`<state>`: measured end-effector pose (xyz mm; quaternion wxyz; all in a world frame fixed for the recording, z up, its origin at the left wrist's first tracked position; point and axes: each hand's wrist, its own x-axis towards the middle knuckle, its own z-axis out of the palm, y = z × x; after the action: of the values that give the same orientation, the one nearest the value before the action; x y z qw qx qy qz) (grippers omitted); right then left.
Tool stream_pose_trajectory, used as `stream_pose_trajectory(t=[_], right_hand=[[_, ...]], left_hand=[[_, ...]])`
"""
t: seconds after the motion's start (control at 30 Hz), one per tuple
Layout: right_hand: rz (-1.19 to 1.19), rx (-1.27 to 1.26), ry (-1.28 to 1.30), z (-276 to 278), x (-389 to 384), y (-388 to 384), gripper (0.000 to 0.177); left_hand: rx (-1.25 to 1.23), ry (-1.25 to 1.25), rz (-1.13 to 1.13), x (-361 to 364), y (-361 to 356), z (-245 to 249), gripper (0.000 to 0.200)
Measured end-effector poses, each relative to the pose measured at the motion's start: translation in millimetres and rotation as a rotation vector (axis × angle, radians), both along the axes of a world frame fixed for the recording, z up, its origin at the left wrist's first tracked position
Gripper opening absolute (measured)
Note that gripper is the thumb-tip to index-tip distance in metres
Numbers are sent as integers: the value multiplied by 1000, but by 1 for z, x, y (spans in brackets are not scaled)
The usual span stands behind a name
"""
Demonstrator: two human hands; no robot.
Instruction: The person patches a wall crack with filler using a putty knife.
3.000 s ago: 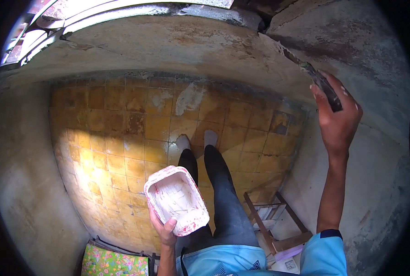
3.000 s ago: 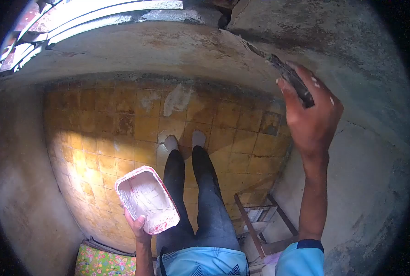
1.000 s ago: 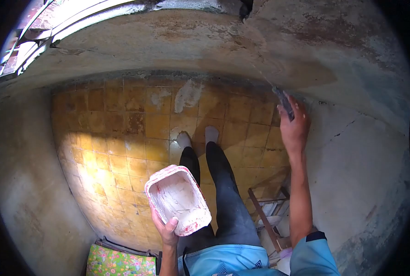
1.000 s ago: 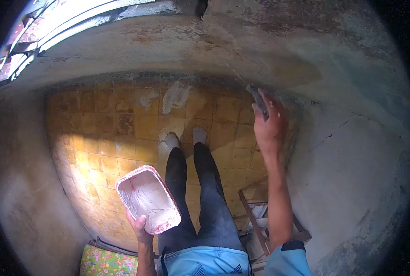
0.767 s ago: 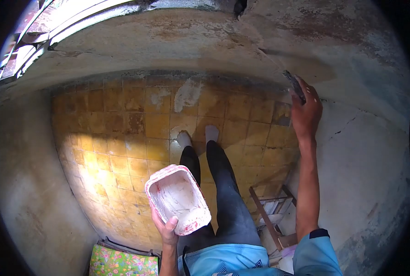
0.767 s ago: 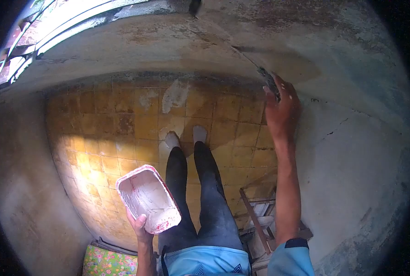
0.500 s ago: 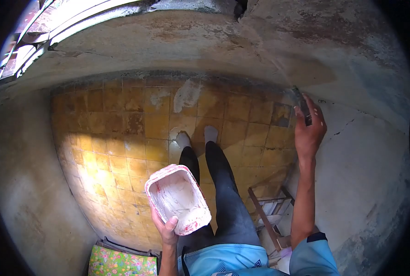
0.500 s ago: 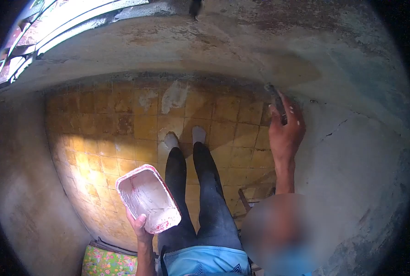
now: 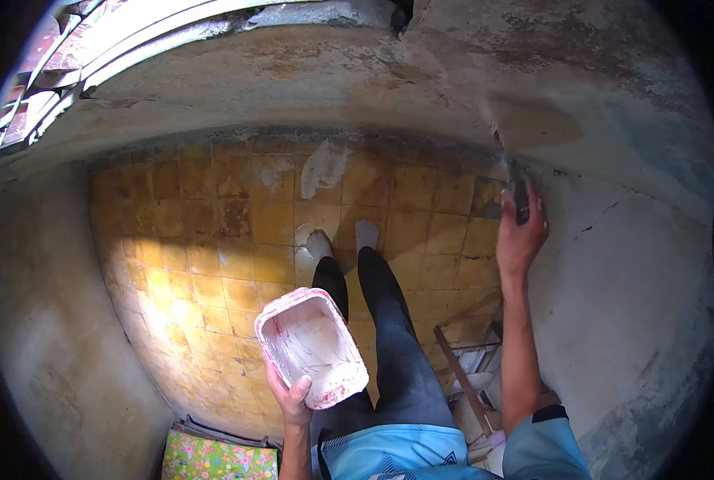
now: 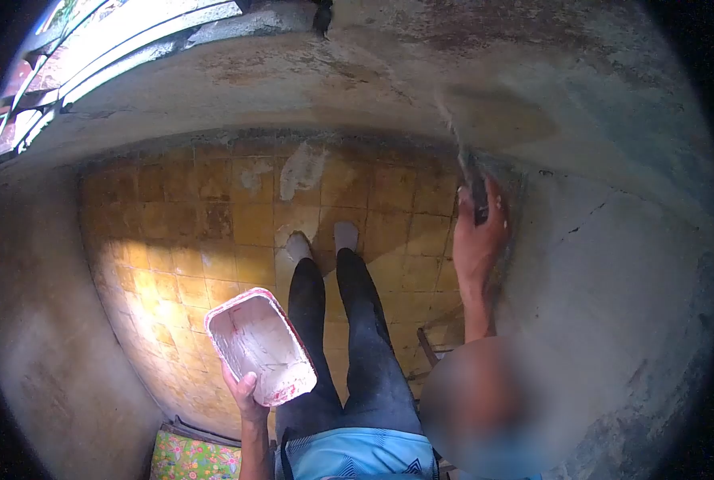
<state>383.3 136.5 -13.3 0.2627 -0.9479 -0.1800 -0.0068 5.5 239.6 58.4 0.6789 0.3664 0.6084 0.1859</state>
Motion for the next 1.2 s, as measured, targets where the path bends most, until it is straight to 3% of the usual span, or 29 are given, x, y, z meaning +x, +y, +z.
stream_pose_trajectory(t=[0.1, 0.17, 0.23, 0.43, 0.6, 0.77, 0.93, 1.03, 1.2], right_hand=[[-14, 265, 342, -15, -37, -24, 33], [-310, 480, 865, -5, -74, -31, 32], [-495, 727, 1156, 10, -111, -35, 32], [-596, 1034, 1538, 75, -189, -66, 27], [-357, 1082, 1520, 137, -175, -42, 23], [-187, 1097, 1306, 226, -175, -10, 19], [-110, 984, 749, 271, -190, 15, 30], [-61, 954, 537, 290, -199, 19, 35], [-54, 1064, 436, 316, -197, 20, 37]], left_hand=[[-1, -20, -24, 0, 2, -2, 102], [-28, -34, -73, -9, 2, -13, 94], [-96, -78, -46, -4, 8, -8, 88], [-353, -309, 98, 7, 15, 15, 74], [-430, -531, 6, 17, 29, 51, 77], [-331, -673, -208, 44, 38, 137, 87], [-245, -828, -398, 62, 42, 206, 86], [-253, -879, -335, 78, 35, 249, 85], [-142, -884, -463, 86, 41, 247, 84]])
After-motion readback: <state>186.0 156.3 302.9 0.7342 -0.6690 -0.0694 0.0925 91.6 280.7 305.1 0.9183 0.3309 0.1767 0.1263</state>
